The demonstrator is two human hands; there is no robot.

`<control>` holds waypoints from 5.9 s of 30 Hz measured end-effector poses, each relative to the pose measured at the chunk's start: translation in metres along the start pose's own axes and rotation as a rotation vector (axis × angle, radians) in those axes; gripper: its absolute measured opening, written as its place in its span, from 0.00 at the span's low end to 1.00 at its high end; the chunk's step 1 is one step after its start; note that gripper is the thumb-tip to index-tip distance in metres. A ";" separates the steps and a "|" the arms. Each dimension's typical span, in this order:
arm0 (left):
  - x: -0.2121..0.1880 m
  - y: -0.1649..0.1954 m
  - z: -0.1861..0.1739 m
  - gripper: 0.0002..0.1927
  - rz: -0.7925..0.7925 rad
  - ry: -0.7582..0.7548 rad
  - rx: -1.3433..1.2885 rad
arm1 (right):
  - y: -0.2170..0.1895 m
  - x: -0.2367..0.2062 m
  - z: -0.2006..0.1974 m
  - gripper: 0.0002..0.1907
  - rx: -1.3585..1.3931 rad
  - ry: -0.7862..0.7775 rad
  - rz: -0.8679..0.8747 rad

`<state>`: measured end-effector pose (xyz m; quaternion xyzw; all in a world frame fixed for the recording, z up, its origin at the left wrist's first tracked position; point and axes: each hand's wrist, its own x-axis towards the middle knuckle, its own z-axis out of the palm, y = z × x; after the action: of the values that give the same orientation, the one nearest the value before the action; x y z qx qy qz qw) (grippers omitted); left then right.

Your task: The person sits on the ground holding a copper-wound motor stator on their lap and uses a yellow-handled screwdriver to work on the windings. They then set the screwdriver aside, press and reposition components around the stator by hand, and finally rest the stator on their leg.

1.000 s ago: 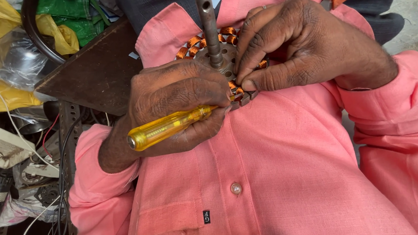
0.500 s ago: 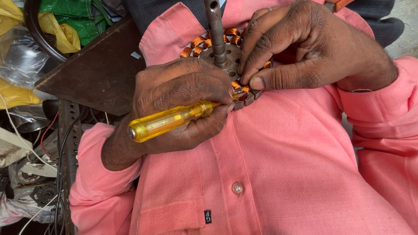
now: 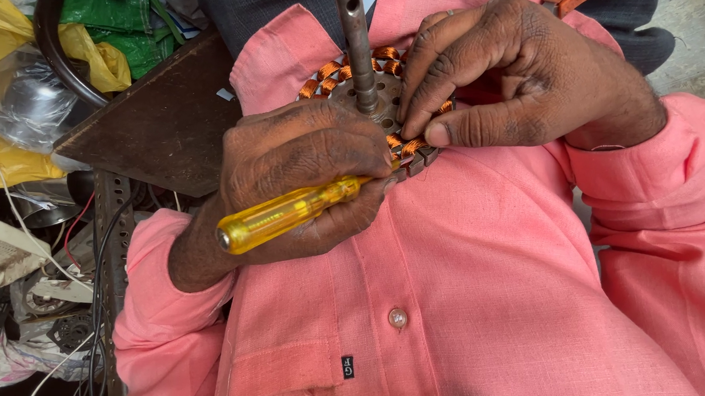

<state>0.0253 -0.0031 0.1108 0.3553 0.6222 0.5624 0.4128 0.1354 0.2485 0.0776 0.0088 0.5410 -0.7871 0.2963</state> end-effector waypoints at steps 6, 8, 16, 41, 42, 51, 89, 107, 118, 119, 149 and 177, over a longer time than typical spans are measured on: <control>0.001 0.000 0.000 0.11 0.045 0.000 -0.020 | 0.003 0.001 -0.002 0.07 -0.027 -0.019 -0.026; 0.001 0.001 -0.001 0.12 0.057 -0.001 -0.009 | 0.004 0.001 -0.003 0.08 -0.043 -0.023 -0.030; 0.001 0.001 0.002 0.14 0.103 0.045 0.010 | 0.004 0.002 -0.003 0.09 -0.029 -0.019 -0.011; 0.004 0.000 -0.002 0.14 0.115 0.000 -0.007 | -0.003 0.004 0.010 0.09 -0.058 0.057 0.064; 0.003 0.000 -0.002 0.14 0.104 -0.010 -0.003 | -0.003 0.004 0.010 0.09 -0.051 0.056 0.062; 0.003 -0.001 -0.001 0.14 0.097 -0.013 -0.027 | -0.003 0.004 0.011 0.08 -0.064 0.055 0.066; -0.004 -0.031 -0.008 0.09 -0.060 -0.124 -0.241 | -0.001 0.007 0.009 0.08 -0.125 0.049 -0.058; -0.003 -0.032 -0.008 0.10 -0.079 -0.110 -0.263 | -0.032 -0.002 0.016 0.10 -0.761 0.053 -0.341; -0.010 -0.037 -0.006 0.10 -0.054 -0.100 -0.276 | -0.051 0.016 0.005 0.19 -0.981 -0.207 -0.508; -0.010 -0.037 -0.006 0.10 -0.053 -0.101 -0.279 | -0.053 0.016 0.004 0.20 -0.975 -0.212 -0.491; -0.024 -0.042 -0.006 0.09 -0.096 -0.071 -0.558 | -0.067 0.027 0.034 0.13 -1.111 -0.106 -0.505; -0.026 -0.003 -0.008 0.07 -0.079 0.194 -0.176 | -0.010 -0.003 0.032 0.15 -0.438 0.222 -0.201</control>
<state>0.0287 -0.0300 0.1113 0.2371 0.6208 0.6298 0.4021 0.1429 0.2250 0.0999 -0.0229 0.7257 -0.6710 0.1502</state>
